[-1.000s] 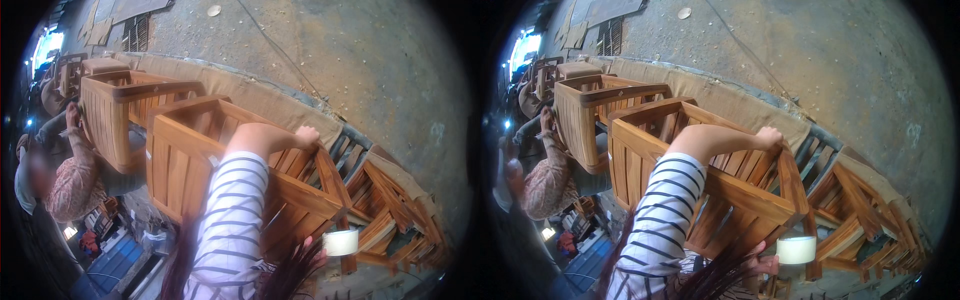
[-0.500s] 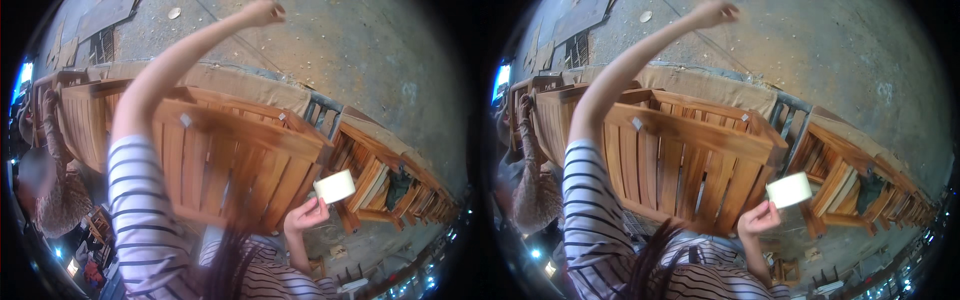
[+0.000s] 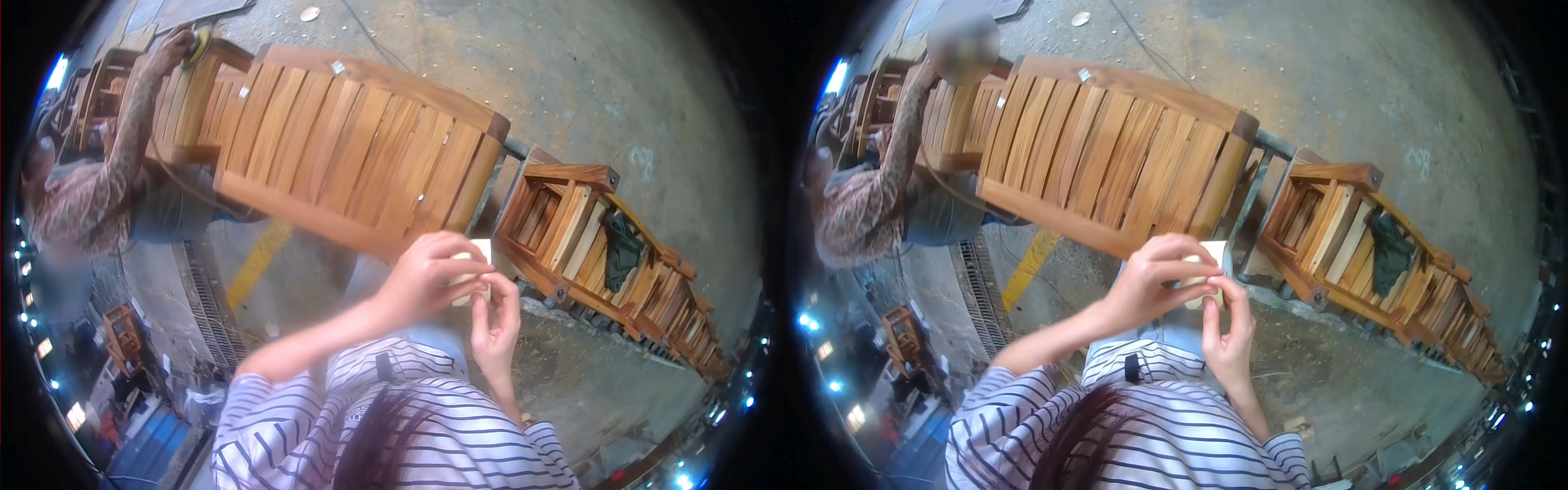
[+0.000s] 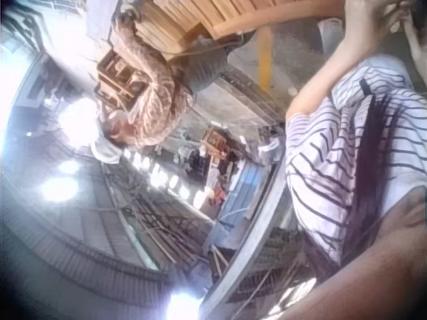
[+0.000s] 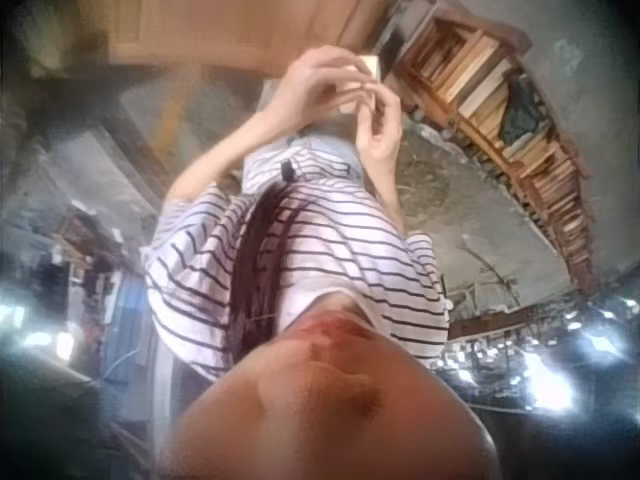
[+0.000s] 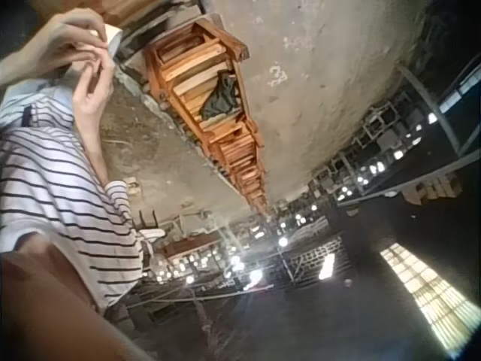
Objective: Cleaning and applying labels to wooden furniture on a manufacturing production line.
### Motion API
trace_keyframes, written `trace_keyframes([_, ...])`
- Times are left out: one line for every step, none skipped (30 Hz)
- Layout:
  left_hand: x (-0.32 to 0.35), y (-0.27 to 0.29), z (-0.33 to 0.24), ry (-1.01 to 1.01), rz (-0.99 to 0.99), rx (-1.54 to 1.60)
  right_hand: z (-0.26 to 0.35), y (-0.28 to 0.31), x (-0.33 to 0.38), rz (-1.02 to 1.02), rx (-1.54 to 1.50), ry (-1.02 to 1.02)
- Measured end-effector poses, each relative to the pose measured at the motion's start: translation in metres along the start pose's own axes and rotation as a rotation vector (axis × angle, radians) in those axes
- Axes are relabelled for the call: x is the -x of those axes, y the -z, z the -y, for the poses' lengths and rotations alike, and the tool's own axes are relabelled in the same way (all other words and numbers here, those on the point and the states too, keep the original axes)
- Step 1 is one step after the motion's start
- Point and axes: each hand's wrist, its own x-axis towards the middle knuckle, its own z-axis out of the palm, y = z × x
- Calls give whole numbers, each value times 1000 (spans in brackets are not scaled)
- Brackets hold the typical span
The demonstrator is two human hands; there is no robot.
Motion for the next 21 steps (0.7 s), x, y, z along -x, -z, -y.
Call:
trace_keyframes([23, -14, -8, 38, -71, -11, -7, 7, 18, 73, 66, 28])
trace_keyframes([45, -27, -14, 78, -144, -21, -12, 9, 36, 89, 74, 38])
trace_keyframes([65, -35, -17, 92, -169, -24, -14, 7, 53, 72, -2, -15])
trace_keyframes([87, -47, -19, 98, -201, -24, -18, 7, 69, 64, -73, -68])
trace_keyframes([109, -60, -19, 122, -243, -23, -27, 11, 83, 134, -121, -129])
trace_keyframes([131, -73, -19, 148, -287, -21, -33, 13, 97, 164, -110, -121])
trace_keyframes([150, -86, -19, 155, -319, -6, -41, 15, 108, 202, -73, -153])
trace_keyframes([168, -97, -18, 161, -351, -6, -48, 14, 120, 237, -35, -184])
trace_keyframes([187, -108, -17, 184, -386, -6, -55, 11, 132, 235, -7, -195])
trace_keyframes([205, -118, -14, 208, -421, -8, -68, 10, 142, 264, 5, -185])
trace_keyframes([220, -125, -13, 210, -463, -30, -82, 9, 151, 298, 70, -199])
trace_keyframes([235, -131, -13, 219, -494, -30, -94, 7, 159, 330, 136, -213])
trace_keyframes([247, -136, -13, 277, -516, -4, -101, -1, 166, 270, 77, -175])
trace_keyframes([259, -140, -11, 335, -536, 23, -108, -4, 172, 295, 91, -169])
trace_keyframes([270, -147, -4, 360, -574, 22, -116, -4, 178, 316, 174, -176])
trace_keyframes([278, -153, 2, 366, -598, 23, -121, -8, 181, 334, 254, -178])
trace_keyframes([284, -159, 9, 479, -664, 223, -127, -15, 184, 352, 263, -173])
trace_keyframes([290, -163, 16, 588, -723, 428, -133, -25, 187, 335, 281, -154])
trace_keyframes([300, -166, 27, 586, -717, 433, -141, -36, 192, 297, 295, -140])
trace_keyframes([310, -168, 37, 604, -746, 460, -149, -46, 195, 303, 295, -140])
trace_keyframes([319, -169, 51, 622, -772, 486, -158, -54, 198, 311, 347, -117])
